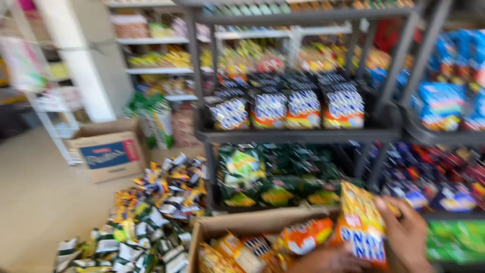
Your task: Stocking and organizing snack bags on grocery store shelves.
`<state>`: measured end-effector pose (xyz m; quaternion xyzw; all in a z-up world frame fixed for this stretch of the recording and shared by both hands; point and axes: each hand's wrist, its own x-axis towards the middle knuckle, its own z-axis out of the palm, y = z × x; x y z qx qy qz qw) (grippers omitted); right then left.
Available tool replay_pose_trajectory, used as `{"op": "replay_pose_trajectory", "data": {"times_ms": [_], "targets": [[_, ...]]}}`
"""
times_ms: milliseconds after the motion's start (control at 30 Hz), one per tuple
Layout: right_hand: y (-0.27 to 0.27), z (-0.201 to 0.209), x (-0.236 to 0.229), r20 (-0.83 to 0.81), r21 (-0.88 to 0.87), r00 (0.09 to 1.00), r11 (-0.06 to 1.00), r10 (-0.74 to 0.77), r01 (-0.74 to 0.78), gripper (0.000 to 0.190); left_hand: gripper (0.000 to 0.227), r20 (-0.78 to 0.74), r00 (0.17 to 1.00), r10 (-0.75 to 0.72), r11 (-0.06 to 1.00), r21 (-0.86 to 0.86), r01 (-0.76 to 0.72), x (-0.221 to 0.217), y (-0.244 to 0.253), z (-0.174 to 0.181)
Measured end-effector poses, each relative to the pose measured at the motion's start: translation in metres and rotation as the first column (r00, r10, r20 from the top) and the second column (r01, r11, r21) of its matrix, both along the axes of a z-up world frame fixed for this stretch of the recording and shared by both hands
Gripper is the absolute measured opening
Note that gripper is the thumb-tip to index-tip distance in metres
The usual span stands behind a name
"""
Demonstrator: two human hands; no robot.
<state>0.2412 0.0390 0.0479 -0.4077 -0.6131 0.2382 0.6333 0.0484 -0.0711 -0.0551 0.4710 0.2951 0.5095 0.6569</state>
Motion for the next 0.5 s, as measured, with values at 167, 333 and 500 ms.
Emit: {"op": "replay_pose_trajectory", "data": {"times_ms": [167, 333, 500], "targets": [[-0.019, 0.06, -0.01, -0.049, -0.037, 0.998, 0.999, 0.031, -0.033, 0.021, 0.061, 0.084, 0.983, -0.166, 0.984, -0.043, 0.17, 0.012, 0.015, 0.089], [-0.009, 0.096, -0.016, -0.074, -0.06, 0.986, 0.986, 0.149, -0.154, 0.02, 0.059, -0.127, 0.983, 0.133, 0.984, 0.132, -0.116, 0.002, 0.035, 0.136], [-0.007, 0.116, -0.031, -0.102, -0.085, 0.968, 0.968, 0.229, -0.238, 0.016, 0.065, -0.182, 0.949, 0.259, 0.94, 0.275, -0.204, -0.017, 0.054, 0.156]]}}
